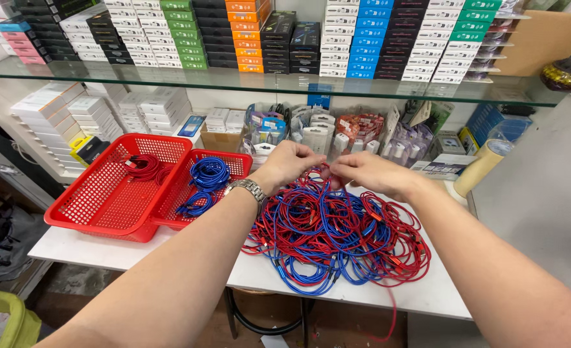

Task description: The person untangles a pile of red and blue cables on a table, coils each cable by hand, and places them into red plastic baskets. The person alternates between red and blue cables throughout the clip.

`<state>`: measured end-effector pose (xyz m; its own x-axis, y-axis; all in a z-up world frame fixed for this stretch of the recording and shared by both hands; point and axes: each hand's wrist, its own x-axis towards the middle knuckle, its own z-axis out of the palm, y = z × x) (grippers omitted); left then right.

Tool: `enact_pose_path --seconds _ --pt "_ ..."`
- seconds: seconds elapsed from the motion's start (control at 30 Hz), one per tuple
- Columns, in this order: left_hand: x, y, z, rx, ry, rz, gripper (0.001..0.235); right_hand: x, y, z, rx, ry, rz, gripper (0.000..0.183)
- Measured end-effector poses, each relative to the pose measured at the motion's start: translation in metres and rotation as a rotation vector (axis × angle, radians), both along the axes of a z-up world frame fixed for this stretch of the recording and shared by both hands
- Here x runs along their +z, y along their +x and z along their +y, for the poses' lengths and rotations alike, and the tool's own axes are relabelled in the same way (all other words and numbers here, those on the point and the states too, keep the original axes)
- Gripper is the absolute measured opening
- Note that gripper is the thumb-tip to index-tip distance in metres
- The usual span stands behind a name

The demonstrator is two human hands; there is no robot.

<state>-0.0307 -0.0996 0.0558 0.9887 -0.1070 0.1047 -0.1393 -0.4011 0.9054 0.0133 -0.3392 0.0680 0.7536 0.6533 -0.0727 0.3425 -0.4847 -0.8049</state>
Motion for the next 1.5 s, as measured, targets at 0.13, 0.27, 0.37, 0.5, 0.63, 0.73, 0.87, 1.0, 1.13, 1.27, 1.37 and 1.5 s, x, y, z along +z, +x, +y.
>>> enact_pose_path --seconds 0.13,0.27,0.37,0.5,0.63,0.73,0.87,1.0,1.13,1.27,1.37,1.5 --pt "0.015 -0.004 0.013 -0.057 -0.135 0.095 0.034 0.019 0.002 -0.012 -0.131 0.259 0.239 0.028" --pt "0.026 -0.021 0.036 -0.068 -0.112 0.157 0.036 0.049 -0.001 -0.044 -0.330 0.213 0.106 0.033" --pt "0.030 -0.023 0.027 -0.066 -0.157 0.153 0.034 0.048 -0.012 -0.020 -0.261 -0.100 -0.004 0.035" --pt "0.028 -0.018 0.012 -0.069 -0.286 0.155 0.031 0.034 -0.018 0.018 0.027 0.085 0.243 0.032" --pt "0.016 -0.033 0.036 -0.153 -0.512 0.315 0.035 0.042 -0.003 -0.001 -0.039 0.355 0.504 0.028" --pt "0.008 -0.049 0.047 -0.199 -0.575 0.412 0.036 0.048 0.004 -0.013 -0.100 0.295 0.506 0.030" --pt "0.018 -0.061 0.049 -0.093 -0.043 0.329 0.036 0.052 -0.005 0.010 -0.181 0.161 0.278 0.030" --pt "0.040 -0.059 0.043 -0.109 0.073 0.184 0.049 0.063 -0.014 0.041 0.041 -0.088 0.182 0.030" --pt "0.048 -0.052 0.040 -0.287 -0.453 0.474 0.041 0.076 -0.007 0.046 0.077 0.046 0.268 0.029" --pt "0.036 -0.052 0.065 -0.274 -0.913 0.501 0.030 0.070 0.012 0.008 -0.109 0.268 0.447 0.018" --pt "0.020 -0.050 0.087 -0.213 -1.274 0.426 0.028 0.040 0.028 -0.024 -0.194 0.348 0.575 0.017" --pt "0.001 -0.042 0.113 0.072 -1.666 0.253 0.029 -0.020 0.054 -0.054 -0.353 0.204 0.463 0.018"
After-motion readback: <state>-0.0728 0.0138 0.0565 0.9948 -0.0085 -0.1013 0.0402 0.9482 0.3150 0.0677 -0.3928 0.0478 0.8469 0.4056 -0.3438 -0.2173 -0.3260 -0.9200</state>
